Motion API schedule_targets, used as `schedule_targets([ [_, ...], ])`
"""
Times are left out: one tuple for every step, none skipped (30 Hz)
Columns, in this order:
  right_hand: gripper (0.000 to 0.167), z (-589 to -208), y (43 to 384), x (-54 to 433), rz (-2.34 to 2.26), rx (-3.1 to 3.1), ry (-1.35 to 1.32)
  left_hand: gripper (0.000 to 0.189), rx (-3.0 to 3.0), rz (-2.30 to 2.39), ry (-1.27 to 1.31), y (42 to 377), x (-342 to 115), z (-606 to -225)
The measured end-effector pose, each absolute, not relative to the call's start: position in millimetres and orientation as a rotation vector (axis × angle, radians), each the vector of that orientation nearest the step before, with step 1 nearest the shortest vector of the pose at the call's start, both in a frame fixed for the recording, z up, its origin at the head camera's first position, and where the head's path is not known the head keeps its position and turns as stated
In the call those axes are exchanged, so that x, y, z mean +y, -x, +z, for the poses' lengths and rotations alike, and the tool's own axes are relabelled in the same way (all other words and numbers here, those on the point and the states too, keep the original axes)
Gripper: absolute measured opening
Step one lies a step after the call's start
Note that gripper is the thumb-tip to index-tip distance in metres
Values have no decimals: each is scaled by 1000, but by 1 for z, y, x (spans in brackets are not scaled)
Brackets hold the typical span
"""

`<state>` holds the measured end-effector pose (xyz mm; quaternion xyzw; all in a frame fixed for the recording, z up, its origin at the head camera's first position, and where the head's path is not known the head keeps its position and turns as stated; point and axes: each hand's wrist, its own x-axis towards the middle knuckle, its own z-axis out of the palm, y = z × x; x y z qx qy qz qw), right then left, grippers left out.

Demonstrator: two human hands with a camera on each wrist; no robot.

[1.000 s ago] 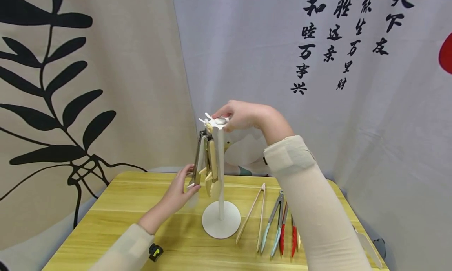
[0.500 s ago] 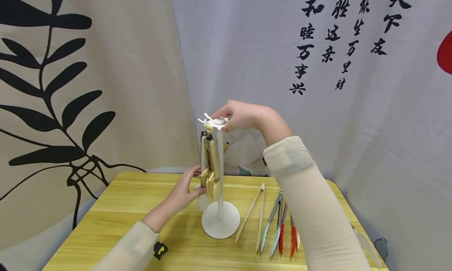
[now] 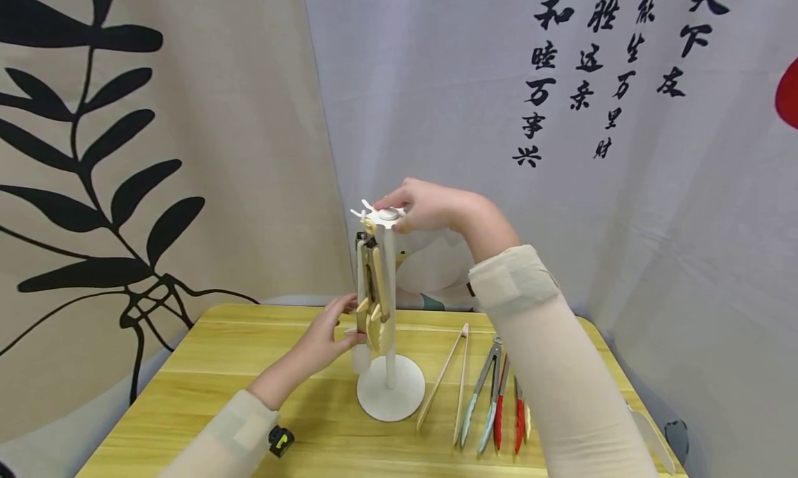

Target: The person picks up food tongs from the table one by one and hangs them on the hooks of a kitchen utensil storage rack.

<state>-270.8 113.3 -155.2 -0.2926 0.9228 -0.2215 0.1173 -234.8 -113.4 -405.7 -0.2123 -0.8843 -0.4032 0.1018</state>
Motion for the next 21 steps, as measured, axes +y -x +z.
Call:
schedule_targets([
  [51,-156,271,114,-647,2704,860,74,-2615,-1187,629,235,-114,-405],
  [51,-156,271,114,-653,2706,864,74,-2622,-1184,627,234,-114,-405],
  [51,-157,271,115,-662,2706,870,74,-2630,-1177,625,234,-114,-404],
  [51,-158,271,115,-674,2705,877,73,-2637,-1170,624,233,-114,-403],
  [51,-158,271,116,-684,2703,886,73,-2645,-1167,623,233,-114,-403],
  [51,-159,271,116,-695,2702,893,73,-2651,-1163,625,233,-114,-402],
  [51,-160,271,116,-702,2703,901,73,-2655,-1157,627,232,-114,-401],
  [51,-160,270,117,-703,2706,912,72,-2664,-1155,627,232,-114,-400],
  [51,-161,270,117,-702,2708,925,72,-2670,-1153,629,231,-115,-400],
  [51,-162,270,117,-694,2713,934,73,-2675,-1157,631,231,-115,-399],
  [51,-162,269,116,-684,2721,942,73,-2678,-1160,634,230,-115,-398],
  [51,-162,268,116,-679,2727,945,73,-2678,-1163,638,230,-116,-397],
  [51,-163,268,116,-674,2732,948,73,-2682,-1162,639,229,-116,-397],
  [51,-163,267,116,-671,2737,950,71,-2685,-1164,642,229,-116,-396],
  [51,-164,267,116,-670,2742,953,70,-2688,-1162,644,228,-117,-395],
  [51,-164,266,116,-669,2749,955,69,-2691,-1157,647,228,-117,-394],
  [51,-164,265,116,-673,2757,956,68,-2692,-1156,650,227,-118,-392],
  [51,-165,265,116,-679,2765,958,66,-2689,-1155,656,227,-118,-391],
  [50,-166,265,116,-684,2776,962,64,-2682,-1156,663,226,-119,-389],
  [50,-167,265,116,-693,2786,964,63,-2677,-1161,667,226,-119,-387],
  [49,-169,264,116,-693,2803,981,62,-2668,-1166,671,226,-120,-385],
])
